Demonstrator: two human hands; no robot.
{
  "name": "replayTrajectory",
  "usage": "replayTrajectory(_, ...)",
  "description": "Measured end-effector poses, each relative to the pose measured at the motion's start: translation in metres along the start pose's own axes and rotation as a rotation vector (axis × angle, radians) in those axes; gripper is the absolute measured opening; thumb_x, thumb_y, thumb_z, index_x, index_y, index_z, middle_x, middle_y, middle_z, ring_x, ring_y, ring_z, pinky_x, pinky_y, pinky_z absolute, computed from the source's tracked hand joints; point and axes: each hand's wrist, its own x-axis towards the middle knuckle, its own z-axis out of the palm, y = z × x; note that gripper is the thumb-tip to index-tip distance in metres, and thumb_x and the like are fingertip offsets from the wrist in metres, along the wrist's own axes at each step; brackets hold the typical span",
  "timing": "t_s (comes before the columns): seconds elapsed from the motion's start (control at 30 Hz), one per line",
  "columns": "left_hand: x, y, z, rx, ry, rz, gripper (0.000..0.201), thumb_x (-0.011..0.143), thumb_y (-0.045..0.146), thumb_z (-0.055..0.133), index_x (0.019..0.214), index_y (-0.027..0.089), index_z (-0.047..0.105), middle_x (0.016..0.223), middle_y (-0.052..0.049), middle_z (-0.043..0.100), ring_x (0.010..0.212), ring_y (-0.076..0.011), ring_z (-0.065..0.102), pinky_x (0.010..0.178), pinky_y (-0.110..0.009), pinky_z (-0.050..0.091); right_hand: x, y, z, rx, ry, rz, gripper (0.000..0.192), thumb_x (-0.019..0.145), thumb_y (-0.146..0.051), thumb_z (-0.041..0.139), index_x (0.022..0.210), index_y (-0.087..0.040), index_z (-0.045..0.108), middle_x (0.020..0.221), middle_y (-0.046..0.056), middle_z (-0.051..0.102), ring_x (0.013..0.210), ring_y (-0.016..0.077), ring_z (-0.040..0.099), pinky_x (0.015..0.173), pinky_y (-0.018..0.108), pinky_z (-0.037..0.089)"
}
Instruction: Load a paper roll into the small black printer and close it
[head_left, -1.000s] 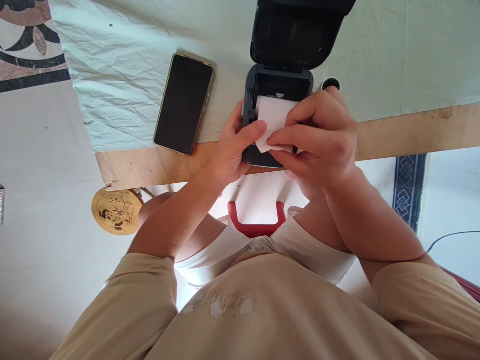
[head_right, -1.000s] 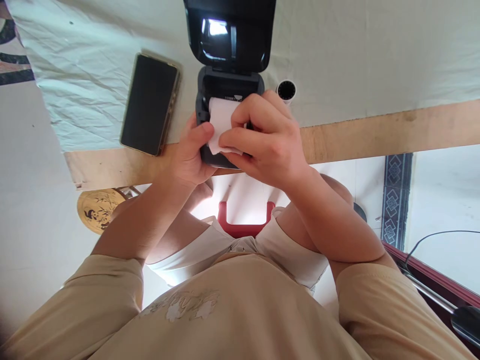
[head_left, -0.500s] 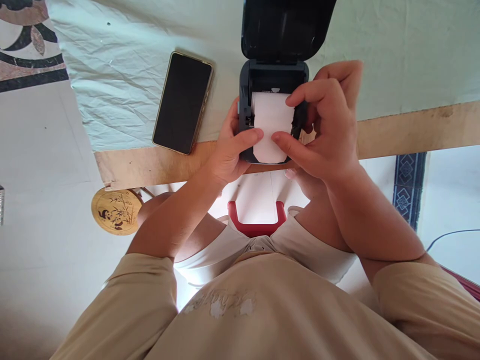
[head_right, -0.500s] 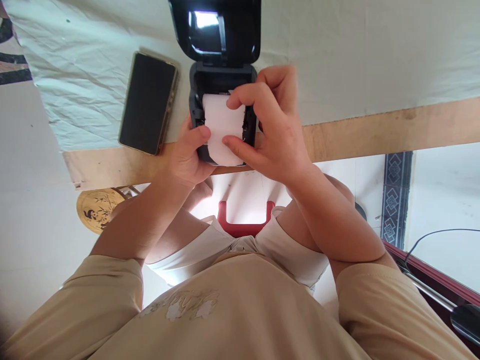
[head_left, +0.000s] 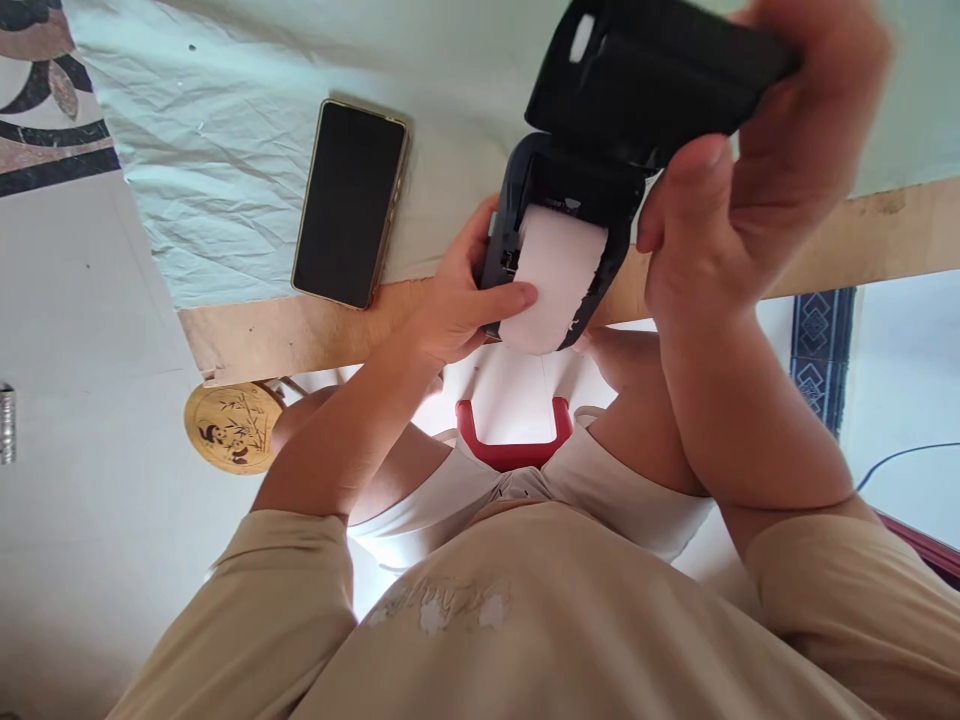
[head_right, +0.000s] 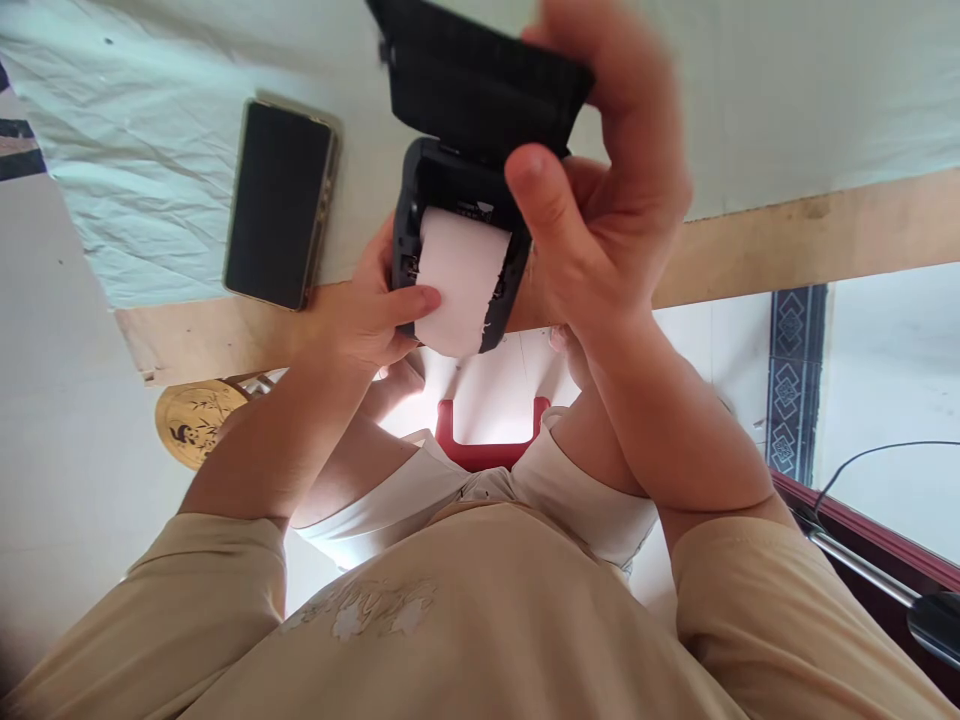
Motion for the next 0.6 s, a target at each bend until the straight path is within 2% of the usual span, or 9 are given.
replayTrajectory(0.07, -0.0004, 0.0008, -0.0015, 0.019, 0.024, -0.022, 0.05, 0.061, 0.015, 0.068, 0.106, 0.027, 0.048, 0.087, 0.003, 0.057, 0.081, -0.0128, 0.061, 0.059, -0.02, 0.05, -0.0013, 0.003, 0.0015, -0.079, 0.028, -0.138, 0.033, 0.077, -0.051, 0.05, 0.106, -0.034, 0.05, 0.112, -0.004, 0.051, 0.105, 0.0219, 0.054, 0.059, 0.029, 0.055)
replayTrajectory(0.17, -0.0015, 0.0019, -0.0022, 0.01, 0.073, -0.059, 0.046, 0.063, 0.016, 0.067, 0.103, 0.028, 0.048, 0.089, 0.004, 0.058, 0.083, -0.0138, 0.061, 0.065, -0.026, 0.052, -0.0032, 0.0062, 0.0013, -0.212, -0.113, -0.182, 0.026, 0.075, -0.042, 0.053, 0.099, -0.032, 0.053, 0.118, -0.003, 0.05, 0.11, 0.0238, 0.051, 0.051, 0.027, 0.051)
replayTrajectory(0.23, -0.0019, 0.0019, -0.0009, -0.019, 0.1, -0.039, 0.036, 0.065, 0.015, 0.065, 0.096, 0.025, 0.05, 0.087, 0.005, 0.059, 0.078, -0.0116, 0.061, 0.068, -0.027, 0.052, -0.0038, 0.0073, 0.0002, -0.274, -0.171, -0.228, 0.024, 0.071, -0.034, 0.056, 0.095, -0.03, 0.055, 0.121, -0.001, 0.048, 0.11, 0.0242, 0.05, 0.055, 0.03, 0.051)
replayTrajectory(0.3, -0.0017, 0.0011, 0.001, -0.054, 0.109, 0.011, 0.028, 0.066, 0.013, 0.062, 0.09, 0.022, 0.052, 0.082, 0.005, 0.06, 0.071, -0.009, 0.061, 0.065, -0.026, 0.053, -0.0037, 0.008, -0.0006, -0.314, -0.209, -0.275, 0.025, 0.068, -0.028, 0.057, 0.093, -0.029, 0.055, 0.122, 0.0, 0.047, 0.109, 0.0237, 0.05, 0.067, 0.036, 0.053)
replayTrajectory(0.37, -0.0011, -0.0001, 0.0027, -0.08, 0.109, 0.047, 0.026, 0.067, 0.011, 0.061, 0.09, 0.021, 0.052, 0.078, 0.005, 0.06, 0.067, -0.0075, 0.06, 0.062, -0.024, 0.052, -0.0034, 0.0081, -0.0007, -0.321, -0.234, -0.284, 0.025, 0.067, -0.025, 0.056, 0.092, -0.028, 0.055, 0.122, 0.001, 0.048, 0.11, 0.0232, 0.049, 0.081, 0.041, 0.05)
replayTrajectory(0.43, -0.0006, -0.001, 0.0036, -0.081, 0.104, 0.059, 0.027, 0.066, 0.01, 0.061, 0.09, 0.022, 0.053, 0.077, 0.006, 0.059, 0.066, -0.0072, 0.06, 0.061, -0.023, 0.052, -0.0037, 0.0076, 0.0001, -0.29, -0.251, -0.276, 0.024, 0.069, -0.026, 0.054, 0.093, -0.028, 0.055, 0.122, 0.002, 0.048, 0.111, 0.0231, 0.049, 0.088, 0.044, 0.047)
replayTrajectory(0.53, -0.0005, -0.001, 0.0041, -0.071, 0.114, 0.075, 0.028, 0.066, 0.012, 0.061, 0.092, 0.022, 0.054, 0.078, 0.004, 0.059, 0.072, -0.0096, 0.061, 0.062, -0.023, 0.051, -0.0063, 0.0057, 0.0032, -0.233, -0.249, -0.26, 0.024, 0.072, -0.032, 0.05, 0.095, -0.027, 0.055, 0.124, 0.003, 0.046, 0.114, 0.0245, 0.047, 0.09, 0.045, 0.046)
replayTrajectory(0.6, -0.0008, -0.0003, 0.0047, -0.089, 0.109, 0.08, 0.03, 0.067, 0.019, 0.062, 0.096, 0.023, 0.054, 0.084, 0.002, 0.06, 0.084, -0.0139, 0.062, 0.066, -0.024, 0.05, -0.009, 0.003, 0.0056, -0.204, -0.229, -0.184, 0.032, 0.075, -0.036, 0.047, 0.105, -0.027, 0.052, 0.127, 0.002, 0.044, 0.117, 0.0252, 0.044, 0.077, 0.04, 0.051)
